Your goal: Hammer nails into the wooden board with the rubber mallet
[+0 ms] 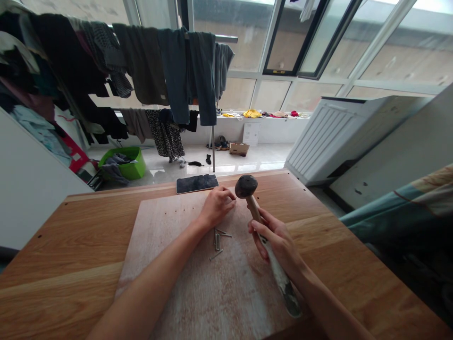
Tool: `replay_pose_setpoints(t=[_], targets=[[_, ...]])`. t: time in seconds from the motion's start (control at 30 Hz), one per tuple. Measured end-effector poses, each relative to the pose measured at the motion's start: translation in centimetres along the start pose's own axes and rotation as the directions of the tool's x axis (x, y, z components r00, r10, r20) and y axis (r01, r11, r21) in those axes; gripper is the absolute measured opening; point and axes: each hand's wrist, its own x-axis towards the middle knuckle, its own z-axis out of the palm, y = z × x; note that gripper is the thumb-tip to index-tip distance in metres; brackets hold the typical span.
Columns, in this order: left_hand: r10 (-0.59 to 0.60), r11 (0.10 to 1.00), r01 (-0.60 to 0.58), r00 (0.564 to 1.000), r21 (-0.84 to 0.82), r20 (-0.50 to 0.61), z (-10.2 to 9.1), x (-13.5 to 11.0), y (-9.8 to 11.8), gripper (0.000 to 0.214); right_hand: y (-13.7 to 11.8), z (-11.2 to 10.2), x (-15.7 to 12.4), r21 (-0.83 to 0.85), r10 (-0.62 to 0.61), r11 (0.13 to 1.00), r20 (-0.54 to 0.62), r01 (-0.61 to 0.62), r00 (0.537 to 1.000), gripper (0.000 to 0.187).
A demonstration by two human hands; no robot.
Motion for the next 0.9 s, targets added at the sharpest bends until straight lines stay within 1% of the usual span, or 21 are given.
replay_pose_setpoints(t=[0.17,0.27,0.43,0.5,0.6,0.73,0.9], targets=[[-0.012,1.0,0.012,1.0,-0.01,0.026,-0.05,0.03,-0.03,0.012,-0.33,0.01,-0.04,-0.002,0.046,0.999,0.058,-0.046,0.997,0.026],[-0.015,1.0,0.016,1.0,-0.015,0.016,-0.06,0.01,0.0,0.01,-0.34,0.12,-0.2,-0.014,0.036,0.999,0.051,-0.035,0.998,0.026],[0.0,1.0,0.0,0.999,0.0,0.033,-0.11,-0.01,0.01,0.021,-0.03,0.16,-0.33,-0.047,0.066,0.997,0.062,-0.063,0.996,0.03],[-0.002,1.0,0.002,0.999,0.001,0.035,-0.16,0.02,0.04,0.019,0.03,0.12,-0.27,-0.038,0.05,0.998,0.046,-0.048,0.998,0.031],[-0.007,1.0,0.008,0.999,-0.014,0.039,-0.24,0.06,0.12,0.018,-0.01,0.1,-0.16,-0.067,0.032,0.997,0.035,-0.03,0.999,0.03],[-0.019,0.999,0.02,0.999,-0.025,0.04,-0.37,0.09,0.29,0.021,-0.1,0.12,-0.11,-0.075,0.043,0.996,0.037,-0.04,0.998,0.026],[-0.004,1.0,0.005,0.999,-0.012,0.049,-0.23,0.01,0.24,0.019,0.22,0.09,0.03,-0.068,0.055,0.996,0.033,-0.053,0.998,0.029]])
